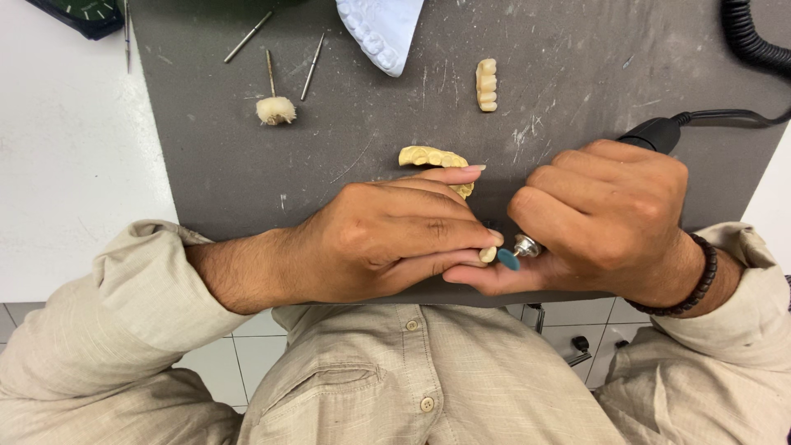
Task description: The person holds a small artificial tooth and grinds it with a rotary tool fitted with a blue disc, repeatedly repositioning it. They then press the ground tooth into a yellow denture base, fit a row of teeth into the arch, and press and align the denture teeth with both hands on the bench.
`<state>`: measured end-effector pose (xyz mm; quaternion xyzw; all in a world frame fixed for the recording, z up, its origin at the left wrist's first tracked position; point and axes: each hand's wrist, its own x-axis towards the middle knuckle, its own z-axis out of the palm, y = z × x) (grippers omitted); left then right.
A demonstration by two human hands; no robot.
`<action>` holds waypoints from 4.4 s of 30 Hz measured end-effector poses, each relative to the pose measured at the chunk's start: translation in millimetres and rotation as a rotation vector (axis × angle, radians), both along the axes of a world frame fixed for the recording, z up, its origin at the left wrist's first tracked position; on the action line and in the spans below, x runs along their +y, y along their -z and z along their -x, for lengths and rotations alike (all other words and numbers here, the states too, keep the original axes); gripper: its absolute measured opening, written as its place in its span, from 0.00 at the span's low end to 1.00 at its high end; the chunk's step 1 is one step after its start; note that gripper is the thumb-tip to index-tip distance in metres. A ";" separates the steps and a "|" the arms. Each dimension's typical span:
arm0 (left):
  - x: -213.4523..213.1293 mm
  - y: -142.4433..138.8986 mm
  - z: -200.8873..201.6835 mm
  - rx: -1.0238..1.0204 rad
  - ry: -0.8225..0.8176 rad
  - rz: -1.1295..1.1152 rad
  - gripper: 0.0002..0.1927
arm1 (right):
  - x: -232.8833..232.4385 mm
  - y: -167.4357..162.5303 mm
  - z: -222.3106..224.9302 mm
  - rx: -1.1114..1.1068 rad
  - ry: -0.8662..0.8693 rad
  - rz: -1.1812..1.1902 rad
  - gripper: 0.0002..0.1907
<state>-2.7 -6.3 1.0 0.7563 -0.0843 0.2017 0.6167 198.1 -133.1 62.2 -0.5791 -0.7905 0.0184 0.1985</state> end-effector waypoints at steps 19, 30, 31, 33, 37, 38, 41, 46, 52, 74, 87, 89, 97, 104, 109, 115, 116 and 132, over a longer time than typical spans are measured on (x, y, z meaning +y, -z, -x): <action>-1.5 3.0 -0.9 0.000 -0.009 0.000 0.12 | -2.6 2.0 2.7 0.015 -0.011 0.023 0.36; -1.1 2.9 -0.9 -0.015 -0.008 0.004 0.13 | -3.8 3.6 0.8 0.009 0.004 0.034 0.38; -1.3 2.9 -0.8 -0.015 -0.014 0.000 0.13 | -3.6 3.1 1.3 0.007 0.001 0.030 0.37; -1.3 2.9 -0.3 -0.016 -0.025 -0.007 0.12 | -3.4 2.3 3.3 0.004 -0.007 0.025 0.36; -0.6 2.7 0.2 -0.021 -0.020 0.000 0.13 | -2.3 0.4 5.5 -0.025 -0.001 0.015 0.36; 0.0 2.6 0.3 -0.028 -0.012 0.009 0.13 | -2.4 -0.2 4.9 -0.015 -0.003 0.005 0.36; 2.1 2.4 0.8 -0.044 -0.004 0.022 0.15 | -3.2 -2.4 2.0 -0.005 0.019 0.007 0.37; 2.2 1.7 -0.3 -0.047 0.009 0.038 0.15 | -4.6 2.5 1.6 0.063 0.028 0.014 0.38; 1.8 2.0 -0.3 -0.045 -0.003 0.023 0.15 | -4.5 3.7 2.9 0.064 0.016 0.026 0.37; 1.4 2.2 -0.3 -0.045 -0.003 0.017 0.15 | -4.9 2.7 3.3 0.073 0.028 0.015 0.37; 2.2 1.4 -0.9 -0.030 -0.004 0.005 0.15 | -4.6 2.9 3.6 0.049 0.019 0.031 0.36; 2.6 0.6 -0.4 -0.030 0.001 0.016 0.15 | -4.6 2.7 4.1 0.053 0.021 0.033 0.37; 1.7 2.1 -0.2 -0.050 -0.050 -0.019 0.13 | -6.2 1.3 -2.8 0.073 0.029 0.031 0.36; 49.3 -7.2 -0.8 -0.072 -0.339 -0.551 0.11 | -12.9 9.2 -38.6 0.028 0.242 0.024 0.24; 66.4 0.8 0.1 0.095 -0.504 -0.999 0.07 | -4.3 17.1 -52.1 -0.052 0.289 -0.005 0.20; 63.1 0.3 4.0 0.161 -0.534 -1.066 0.10 | 3.0 16.8 -44.6 -0.096 0.284 0.018 0.19; 61.6 -2.1 4.0 0.137 -0.530 -1.025 0.11 | 4.2 16.6 -42.9 -0.102 0.280 0.007 0.18; 24.1 14.6 -5.6 0.070 -0.317 -0.617 0.09 | -0.6 21.2 -1.8 0.037 0.081 0.145 0.16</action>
